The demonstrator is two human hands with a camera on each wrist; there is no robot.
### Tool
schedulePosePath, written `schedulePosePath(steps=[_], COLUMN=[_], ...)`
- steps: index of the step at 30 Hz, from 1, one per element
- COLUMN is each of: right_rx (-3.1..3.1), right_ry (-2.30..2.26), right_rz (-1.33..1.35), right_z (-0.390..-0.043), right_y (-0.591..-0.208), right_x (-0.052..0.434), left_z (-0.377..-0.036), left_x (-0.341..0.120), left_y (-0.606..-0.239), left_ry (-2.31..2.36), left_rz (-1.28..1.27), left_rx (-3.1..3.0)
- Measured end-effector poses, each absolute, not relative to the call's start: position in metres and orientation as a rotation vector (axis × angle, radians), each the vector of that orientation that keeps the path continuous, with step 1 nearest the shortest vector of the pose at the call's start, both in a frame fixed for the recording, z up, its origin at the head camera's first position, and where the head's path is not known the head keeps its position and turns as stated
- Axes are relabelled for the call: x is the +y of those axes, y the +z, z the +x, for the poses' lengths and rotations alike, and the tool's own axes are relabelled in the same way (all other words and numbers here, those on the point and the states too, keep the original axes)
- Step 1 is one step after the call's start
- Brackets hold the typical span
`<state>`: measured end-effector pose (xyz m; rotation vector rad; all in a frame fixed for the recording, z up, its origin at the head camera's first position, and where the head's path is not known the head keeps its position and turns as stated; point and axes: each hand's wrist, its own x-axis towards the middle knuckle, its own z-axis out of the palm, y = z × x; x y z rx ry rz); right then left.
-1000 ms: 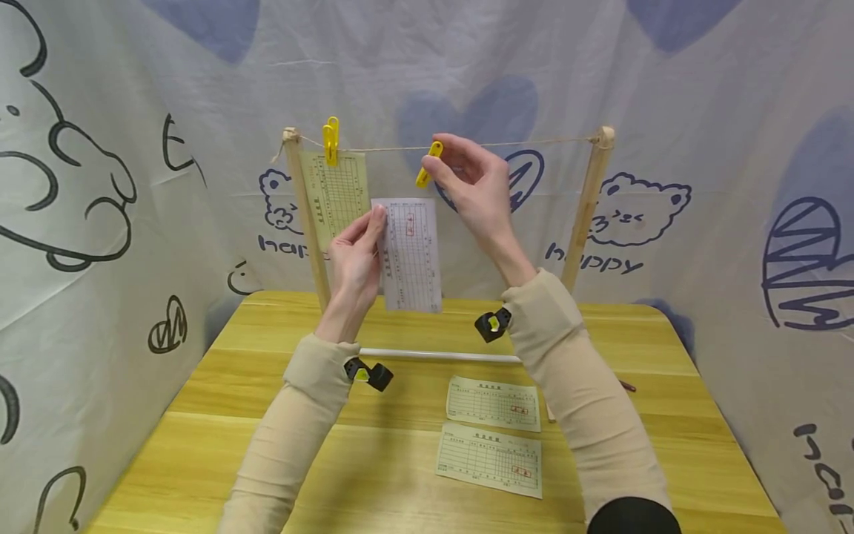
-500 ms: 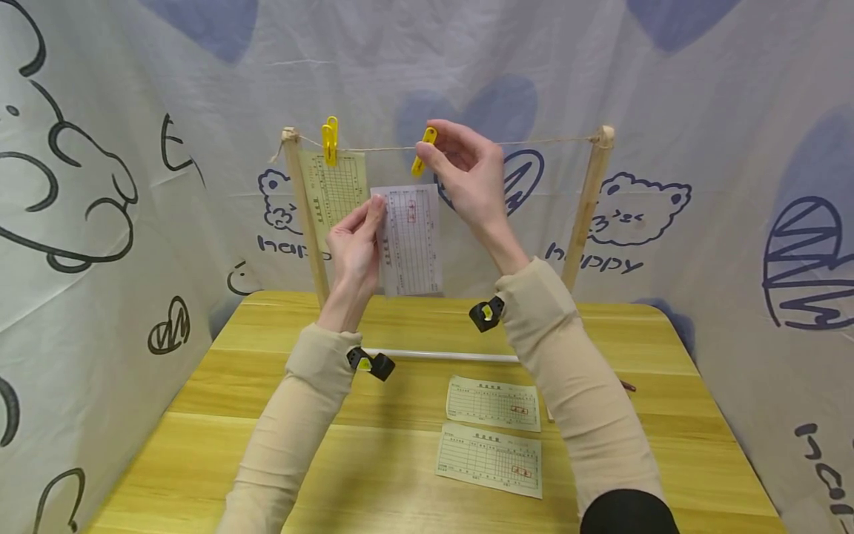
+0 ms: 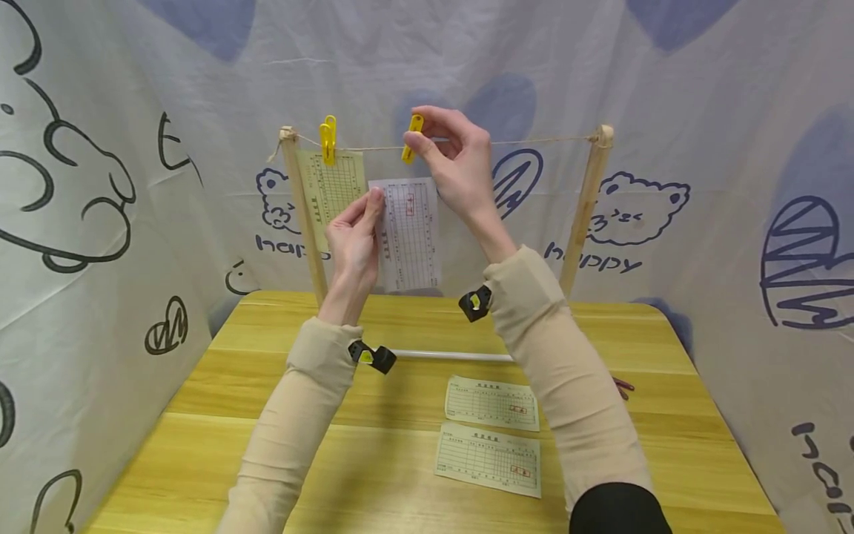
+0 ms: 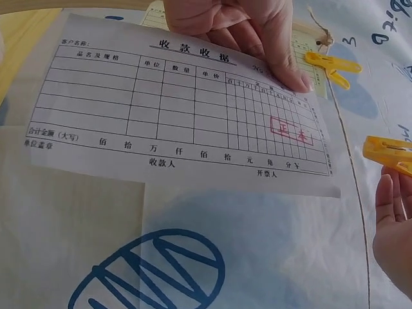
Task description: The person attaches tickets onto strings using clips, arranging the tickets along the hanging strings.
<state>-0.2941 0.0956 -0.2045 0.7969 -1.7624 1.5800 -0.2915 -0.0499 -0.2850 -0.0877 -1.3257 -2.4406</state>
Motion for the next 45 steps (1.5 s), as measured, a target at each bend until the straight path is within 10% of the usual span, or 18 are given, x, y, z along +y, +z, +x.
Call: schedulePosePath(steps=[45], right_rx=[-1.918], right_ry=[1.361], right_rz=[0.557], right_z=[-0.316], right_y=[-0.174], right_x=[0.071], left_z=[-0.303], left_x=[-0.054], left_y=[-0.272], left_ry=[-2.430], left_rz=[-0.011], left_rx=[-1.321])
